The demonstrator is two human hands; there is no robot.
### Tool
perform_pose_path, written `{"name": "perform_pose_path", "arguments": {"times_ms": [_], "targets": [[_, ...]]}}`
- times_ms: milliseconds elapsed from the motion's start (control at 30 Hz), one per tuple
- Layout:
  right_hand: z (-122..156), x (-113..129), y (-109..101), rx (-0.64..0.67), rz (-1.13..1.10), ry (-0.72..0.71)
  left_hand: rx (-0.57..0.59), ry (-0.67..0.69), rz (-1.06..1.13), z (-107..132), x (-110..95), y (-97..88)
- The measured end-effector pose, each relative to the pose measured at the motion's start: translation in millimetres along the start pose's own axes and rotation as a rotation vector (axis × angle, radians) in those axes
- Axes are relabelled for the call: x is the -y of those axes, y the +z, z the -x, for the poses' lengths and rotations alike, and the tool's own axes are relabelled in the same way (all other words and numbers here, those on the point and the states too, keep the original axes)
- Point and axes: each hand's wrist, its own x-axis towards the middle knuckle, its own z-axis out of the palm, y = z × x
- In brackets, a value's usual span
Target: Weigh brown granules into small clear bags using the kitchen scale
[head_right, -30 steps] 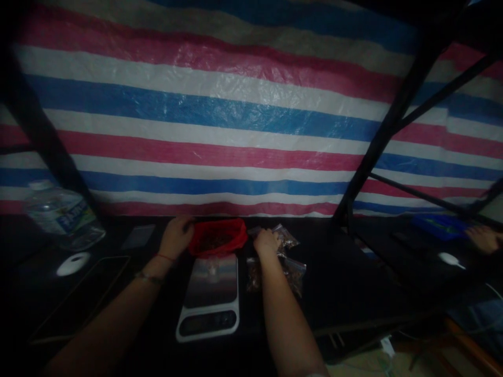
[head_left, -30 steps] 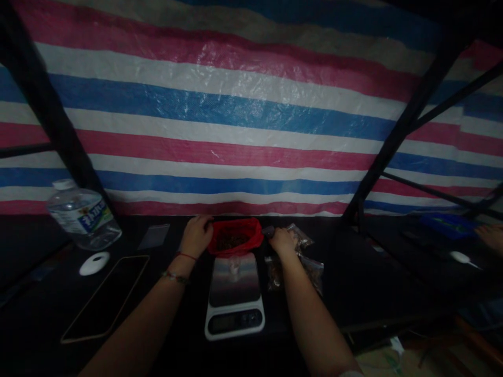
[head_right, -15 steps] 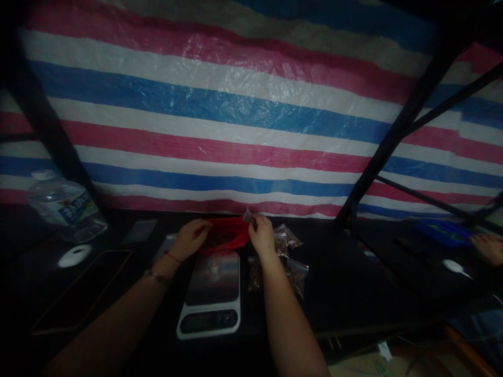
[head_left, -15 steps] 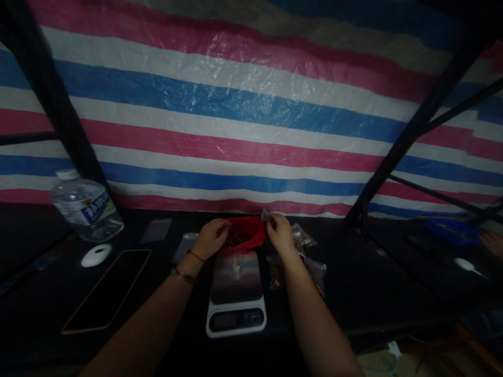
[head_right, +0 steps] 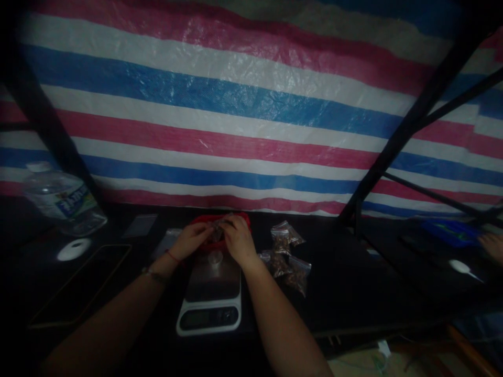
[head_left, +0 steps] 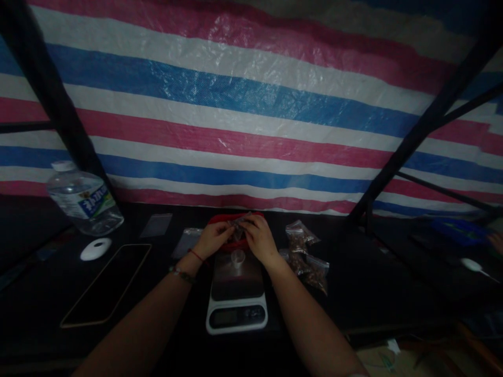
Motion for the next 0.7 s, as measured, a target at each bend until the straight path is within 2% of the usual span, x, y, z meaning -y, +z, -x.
{"name": "perform_pose_path", "arguments": {"times_ms": [167, 300, 400, 533, 700], "targets": [[0, 2, -2, 0.0, -0.017, 0.036, 0.019, -0.082, 0.208, -1, 0, 2.5], [1, 4, -3, 0.026, -0.021, 0.087, -0.001, -0.036, 0.3, -1, 3, 6.0], [2, 5, -2, 0.06, -0.059, 0.139, -0.034, 0.028, 0.266, -1, 5, 9.9], [2, 7, 1, 0.135, -0.093, 0.163, -0.073, 0.119, 0.118, 0, 3, 13.6], [1, 7, 4, 0.125, -0.076, 0.171, -0.028, 0.159, 0.038, 2, 1, 14.1]]}}
